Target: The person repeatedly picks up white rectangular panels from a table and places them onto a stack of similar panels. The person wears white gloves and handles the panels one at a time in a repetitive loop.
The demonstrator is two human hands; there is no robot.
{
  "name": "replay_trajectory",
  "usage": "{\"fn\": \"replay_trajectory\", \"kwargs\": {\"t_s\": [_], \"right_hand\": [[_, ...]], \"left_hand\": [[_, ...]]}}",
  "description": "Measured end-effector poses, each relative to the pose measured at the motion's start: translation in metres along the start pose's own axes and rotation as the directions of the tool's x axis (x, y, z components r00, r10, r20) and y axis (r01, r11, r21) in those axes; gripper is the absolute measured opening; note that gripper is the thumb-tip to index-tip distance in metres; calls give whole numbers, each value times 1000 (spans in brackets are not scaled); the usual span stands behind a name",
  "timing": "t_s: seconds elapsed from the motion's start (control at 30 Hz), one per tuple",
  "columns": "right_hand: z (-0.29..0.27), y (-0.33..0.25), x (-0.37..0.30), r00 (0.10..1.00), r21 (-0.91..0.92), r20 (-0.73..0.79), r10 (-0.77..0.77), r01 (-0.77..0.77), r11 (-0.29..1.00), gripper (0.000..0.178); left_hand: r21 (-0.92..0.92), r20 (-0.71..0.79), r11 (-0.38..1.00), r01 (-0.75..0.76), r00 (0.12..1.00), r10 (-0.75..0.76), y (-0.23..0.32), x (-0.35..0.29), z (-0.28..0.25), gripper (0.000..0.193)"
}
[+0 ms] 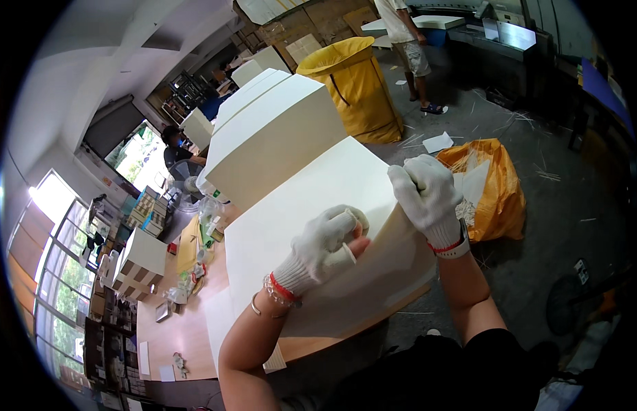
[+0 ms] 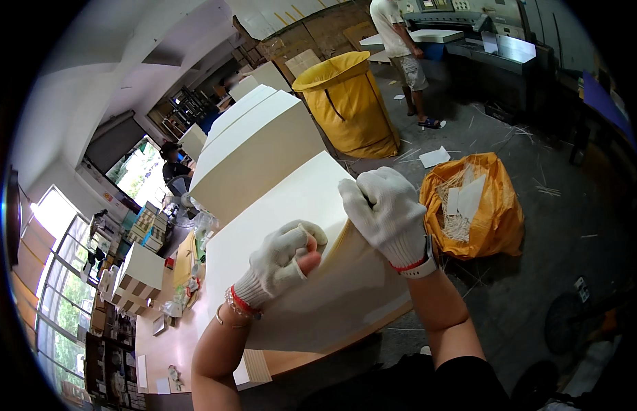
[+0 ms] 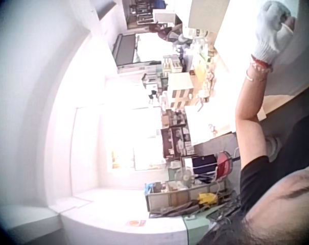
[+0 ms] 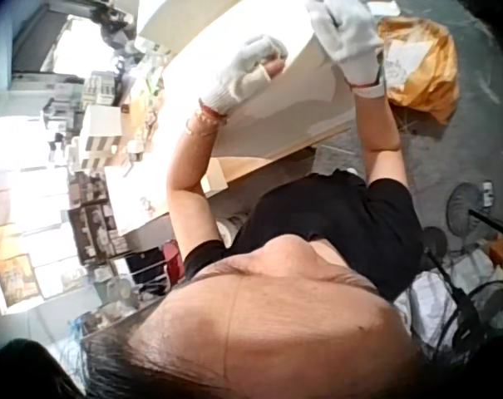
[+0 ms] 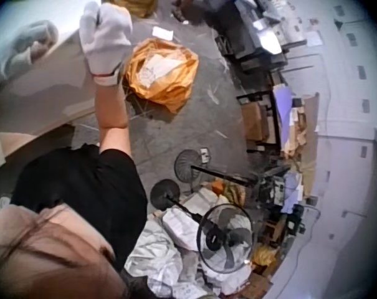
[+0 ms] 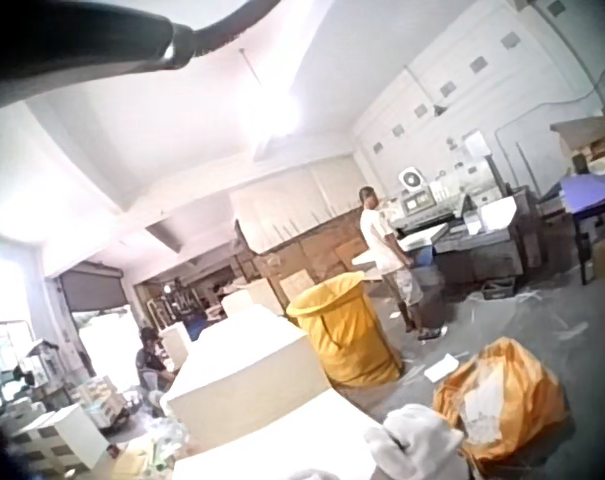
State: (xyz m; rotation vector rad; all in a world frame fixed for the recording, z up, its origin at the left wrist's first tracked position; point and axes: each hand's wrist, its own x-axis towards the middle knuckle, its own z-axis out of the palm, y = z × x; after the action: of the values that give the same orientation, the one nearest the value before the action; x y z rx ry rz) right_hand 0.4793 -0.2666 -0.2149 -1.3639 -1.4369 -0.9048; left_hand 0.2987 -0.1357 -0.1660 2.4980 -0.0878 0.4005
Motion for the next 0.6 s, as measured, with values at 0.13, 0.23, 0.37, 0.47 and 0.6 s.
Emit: {"fn": "replay_trajectory", "kwargs": {"t_s": [0.13, 0.23, 0.37, 0.47, 0.6], "right_hand": [[4, 2, -2, 999, 23, -39, -1, 2, 1000, 19], [6, 3, -2, 998, 12, -69, -16, 17, 1000, 20], [6, 3, -3, 997, 11, -80, -19, 20, 1000, 18], [8, 2, -4, 981, 255, -72, 181, -157, 954, 17], [12, 1, -4, 979, 260, -115, 168, -133, 956, 18]], "left_hand": [[124, -15, 991, -40, 999, 43, -6, -1, 2, 42], [92, 0, 996, -12, 1000, 12, -4, -1, 0, 45], [46, -50, 999, -20, 999, 22, -7, -3, 1, 35], [126, -153, 989, -73, 984, 92, 1, -5, 8, 40], [186, 1, 969, -162, 986, 165, -2, 0, 0, 43]]}}
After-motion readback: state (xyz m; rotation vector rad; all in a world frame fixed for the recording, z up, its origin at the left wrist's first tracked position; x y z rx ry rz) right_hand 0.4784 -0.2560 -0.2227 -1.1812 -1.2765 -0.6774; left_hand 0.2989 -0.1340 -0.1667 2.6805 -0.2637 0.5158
